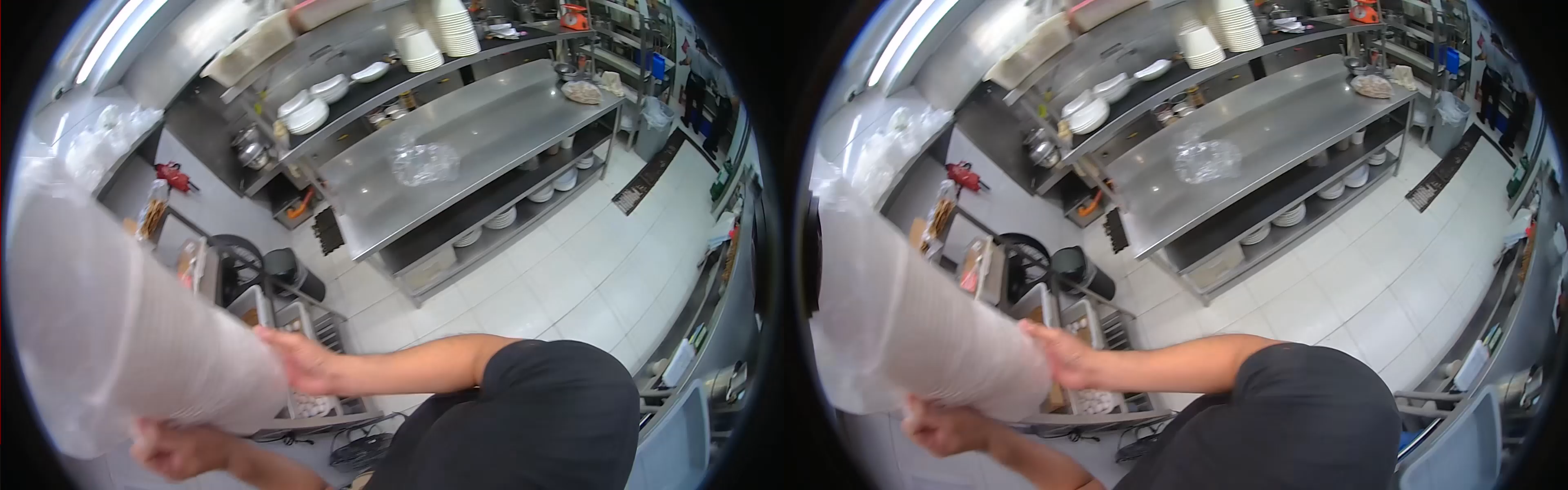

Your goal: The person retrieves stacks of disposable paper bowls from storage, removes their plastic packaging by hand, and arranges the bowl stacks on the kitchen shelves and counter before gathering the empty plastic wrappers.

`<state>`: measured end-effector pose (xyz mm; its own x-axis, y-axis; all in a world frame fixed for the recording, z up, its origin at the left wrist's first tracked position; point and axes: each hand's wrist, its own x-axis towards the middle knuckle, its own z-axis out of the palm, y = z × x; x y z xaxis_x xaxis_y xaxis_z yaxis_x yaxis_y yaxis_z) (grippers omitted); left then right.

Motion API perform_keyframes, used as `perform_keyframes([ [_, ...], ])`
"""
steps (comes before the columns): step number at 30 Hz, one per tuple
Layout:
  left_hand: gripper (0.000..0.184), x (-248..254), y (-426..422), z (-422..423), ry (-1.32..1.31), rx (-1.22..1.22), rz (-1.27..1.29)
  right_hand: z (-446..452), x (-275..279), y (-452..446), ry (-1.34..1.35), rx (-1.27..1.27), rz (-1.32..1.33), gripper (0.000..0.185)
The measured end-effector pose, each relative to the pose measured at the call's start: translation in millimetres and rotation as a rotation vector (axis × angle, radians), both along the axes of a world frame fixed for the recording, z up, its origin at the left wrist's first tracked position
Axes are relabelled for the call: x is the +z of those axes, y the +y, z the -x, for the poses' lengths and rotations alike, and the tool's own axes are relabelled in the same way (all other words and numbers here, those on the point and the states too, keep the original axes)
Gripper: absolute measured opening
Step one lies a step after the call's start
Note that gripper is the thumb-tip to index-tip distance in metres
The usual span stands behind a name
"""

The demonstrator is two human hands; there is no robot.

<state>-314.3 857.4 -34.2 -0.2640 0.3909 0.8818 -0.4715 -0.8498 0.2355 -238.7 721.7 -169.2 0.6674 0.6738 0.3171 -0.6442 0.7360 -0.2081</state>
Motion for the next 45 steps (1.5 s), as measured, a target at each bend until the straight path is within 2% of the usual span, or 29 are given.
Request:
perform_keyframes([
  [1, 0.021, -33.9, -43.2, -21.6, 0.067, -0.065, -0.014, -17.5, -31.2, -44.1, 0.034, -0.052, 0.009, 0.060],
  [2, 0.020, -59.3, -90.2, -42.8, 0.099, -0.280, -0.012, -29.8, -55.7, -94.8, 0.097, -0.125, 0.042, 0.061],
  [3, 0.020, -88.5, -127.2, -63.9, 0.214, -0.441, 0.098, -33.3, -75.9, -150.1, 0.194, -0.216, 0.121, 0.061],
  [4, 0.020, -115.6, -158.6, -82.7, 0.333, -0.599, 0.214, -42.7, -107.5, -199.5, 0.156, -0.338, 0.116, 0.058],
  [6, 0.013, -154.6, -222.0, -119.1, 0.682, -0.975, 0.262, -37.2, -128.0, -309.4, 0.207, -0.473, 0.156, 0.063],
  [7, 0.015, -176.0, -253.7, -143.5, 0.780, -1.107, 0.312, -33.7, -134.5, -356.2, 0.181, -0.585, 0.154, 0.062],
  [8, 0.031, -195.9, -285.1, -169.4, 0.873, -1.230, 0.363, -30.2, -135.4, -398.9, 0.212, -0.711, 0.194, 0.060],
  [9, 0.047, -213.2, -316.2, -191.6, 0.781, -1.511, 0.376, -27.7, -134.0, -439.4, 0.208, -0.830, 0.241, 0.058],
  [10, 0.056, -212.4, -342.4, -210.3, 0.871, -1.784, 0.476, -29.8, -131.2, -473.3, 0.171, -1.006, 0.278, 0.054],
  [11, 0.066, -212.3, -368.1, -230.4, 0.950, -2.063, 0.580, -25.0, -111.3, -504.4, 0.157, -1.203, 0.472, 0.051],
  [13, 0.090, -229.7, -423.4, -268.5, 0.971, -2.328, 0.673, -32.1, -83.2, -555.9, 0.133, -1.398, 0.708, 0.047],
  [14, 0.092, -241.6, -456.0, -287.1, 1.012, -2.361, 0.708, -40.5, -75.4, -578.8, 0.080, -1.502, 0.865, 0.044],
  [17, 0.096, -272.9, -557.6, -327.0, 1.068, -2.488, 0.817, -71.7, -17.6, -625.9, -0.117, -1.529, 1.350, 0.039],
  [22, 0.100, -334.4, -694.8, -395.8, 0.961, -2.841, 1.153, -188.1, 35.4, -695.2, -0.744, -1.365, 2.107, 0.038],
  [23, 0.100, -343.8, -717.8, -410.8, 1.033, -2.843, 1.303, -216.3, 45.3, -704.7, -0.898, -1.280, 2.275, 0.037],
  [24, 0.100, -354.0, -736.3, -421.9, 1.102, -2.828, 1.460, -245.4, 53.2, -709.6, -0.942, -1.059, 2.527, 0.039],
  [25, 0.101, -370.6, -749.7, -431.9, 1.183, -2.787, 1.617, -273.4, 50.7, -716.2, -1.047, -0.943, 2.568, 0.039],
  [27, 0.090, -408.6, -775.8, -459.7, 1.413, -2.668, 1.589, -331.9, 29.7, -735.9, -1.263, -0.731, 2.602, 0.041],
  [28, 0.085, -420.0, -784.6, -474.0, 1.531, -2.597, 1.567, -357.1, 13.8, -750.4, -1.255, -0.676, 2.629, 0.041],
  [31, 0.063, -422.9, -779.3, -513.3, 2.002, -2.187, 0.865, -408.7, -21.2, -784.8, -1.221, -0.592, 2.626, 0.040],
  [33, 0.052, -404.5, -763.1, -544.3, 1.853, -2.008, 0.673, -424.9, -17.7, -814.4, -1.237, -0.636, 2.545, 0.039],
  [34, 0.046, -385.1, -757.2, -554.3, 1.785, -1.913, 0.589, -431.5, -6.5, -823.7, -1.195, -0.520, 2.494, 0.039],
  [36, 0.037, -310.3, -763.1, -564.8, 1.409, -1.736, 0.387, -441.4, 20.7, -842.2, -1.110, -0.289, 2.373, 0.039],
  [38, 0.035, -241.7, -778.3, -572.9, 1.103, -1.588, 0.147, -458.7, 15.3, -880.5, -1.091, -0.599, 2.194, 0.040],
  [39, 0.037, -214.5, -790.6, -577.7, 1.069, -1.490, 0.002, -471.4, 14.1, -898.8, -1.089, -0.743, 2.092, 0.040],
  [40, 0.040, -192.0, -803.3, -579.0, 1.042, -1.386, -0.141, -479.6, 10.3, -910.4, -1.189, -0.732, 2.263, 0.032],
  [43, 0.047, -182.0, -845.5, -583.2, 1.105, -1.114, -0.484, -513.6, -23.7, -912.3, -1.371, -0.099, 2.455, 0.027],
  [44, 0.049, -185.6, -857.2, -579.8, 1.159, -1.035, -0.584, -515.2, -20.9, -910.9, -1.498, -0.030, 2.386, 0.026],
  [45, 0.051, -192.5, -863.1, -579.0, 1.233, -1.063, -0.528, -515.5, -11.9, -911.4, -1.623, 0.041, 2.316, 0.025],
])
